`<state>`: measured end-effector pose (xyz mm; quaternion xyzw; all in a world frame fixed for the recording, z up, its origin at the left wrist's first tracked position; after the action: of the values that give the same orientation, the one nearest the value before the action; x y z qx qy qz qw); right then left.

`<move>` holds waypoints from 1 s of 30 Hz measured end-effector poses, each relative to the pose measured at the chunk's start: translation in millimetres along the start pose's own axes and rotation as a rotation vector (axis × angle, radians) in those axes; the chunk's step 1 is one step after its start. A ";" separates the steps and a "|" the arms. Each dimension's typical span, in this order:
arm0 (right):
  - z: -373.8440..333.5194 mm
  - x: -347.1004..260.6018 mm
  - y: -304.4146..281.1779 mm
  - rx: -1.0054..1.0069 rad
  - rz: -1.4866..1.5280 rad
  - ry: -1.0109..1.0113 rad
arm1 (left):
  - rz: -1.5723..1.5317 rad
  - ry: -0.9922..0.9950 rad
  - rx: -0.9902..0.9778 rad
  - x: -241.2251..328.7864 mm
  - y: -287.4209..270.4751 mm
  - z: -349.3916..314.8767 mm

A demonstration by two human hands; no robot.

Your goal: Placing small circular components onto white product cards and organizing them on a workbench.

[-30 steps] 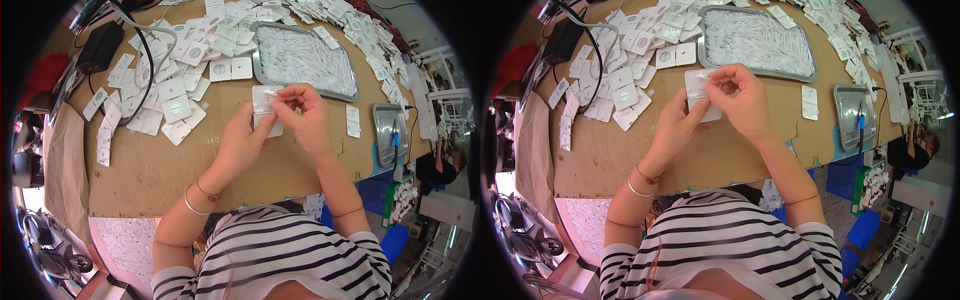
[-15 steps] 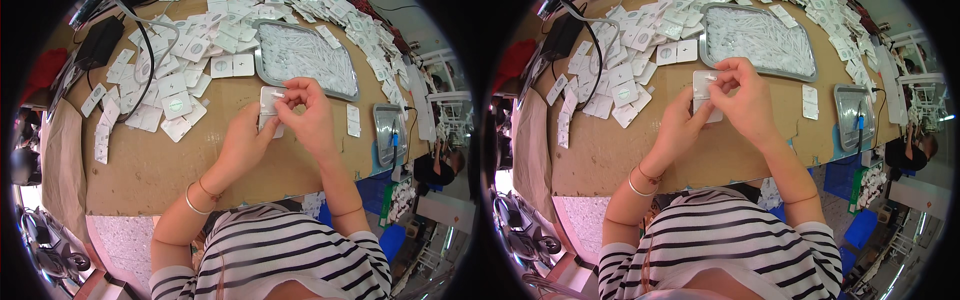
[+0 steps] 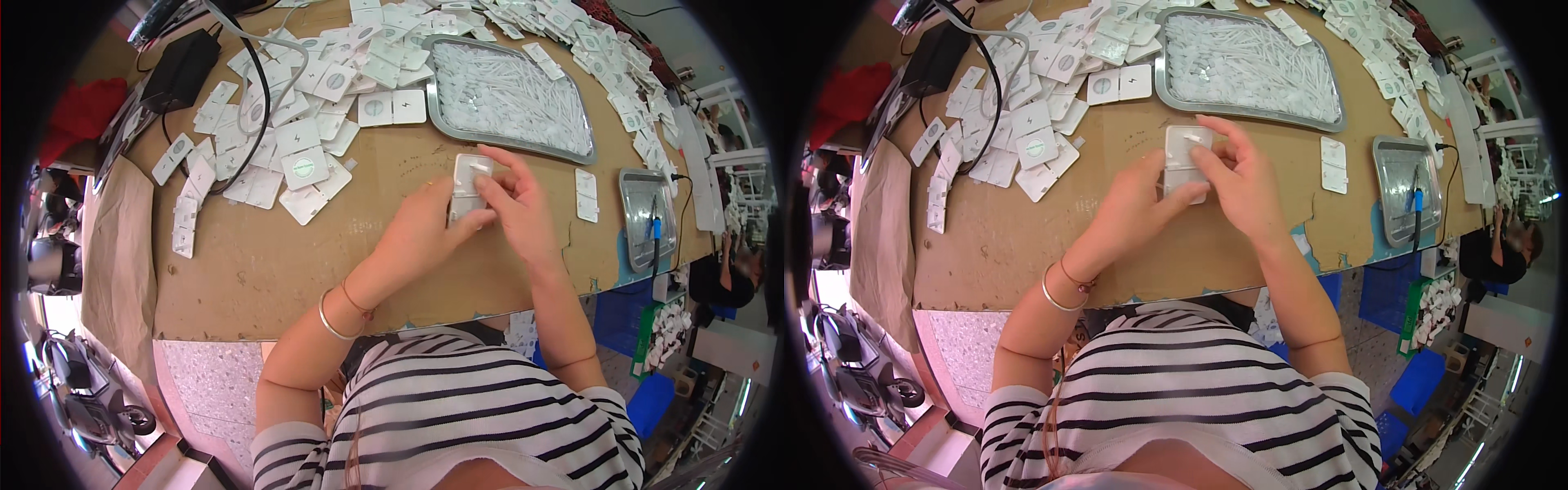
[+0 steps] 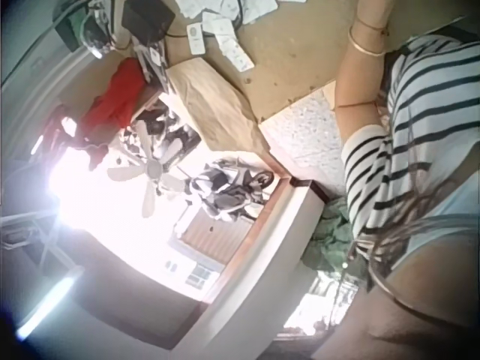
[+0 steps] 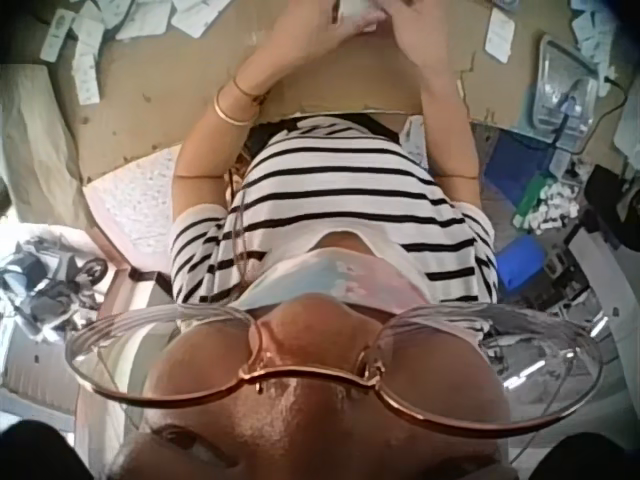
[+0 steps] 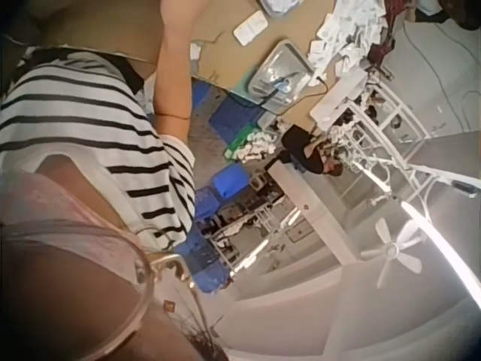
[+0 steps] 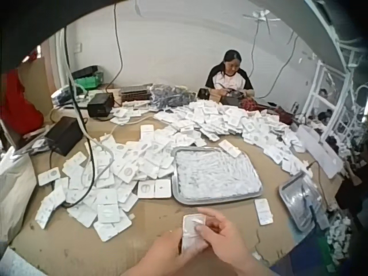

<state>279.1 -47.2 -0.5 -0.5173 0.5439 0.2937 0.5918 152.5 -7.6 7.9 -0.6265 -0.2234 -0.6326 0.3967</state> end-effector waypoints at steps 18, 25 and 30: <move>-30.0 7.0 -146.5 0.772 -1.251 -0.306 | 0.828 -0.163 0.620 -10.4 -155.3 -27.6; 9.6 4.0 -173.2 0.622 -0.997 -0.197 | 0.707 -0.253 0.657 -17.0 -177.6 -28.7; 95.5 -6.9 -127.8 0.282 -1.191 -0.309 | 0.125 -0.184 0.711 -40.0 -190.1 -36.5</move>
<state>426.3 6.0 31.3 -0.6000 0.1043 -0.0895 0.7881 -22.6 84.0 5.7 -0.5161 -0.4251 -0.4311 0.6059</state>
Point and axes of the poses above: each hand's wrist, its own z-axis towards the middle knuckle, its own y-axis out of the palm, x = y × z, the point moved 10 cm from there along z, towards the middle knuckle, and after that the axes turned 12 degrees about -z, right-handed, at the moved point
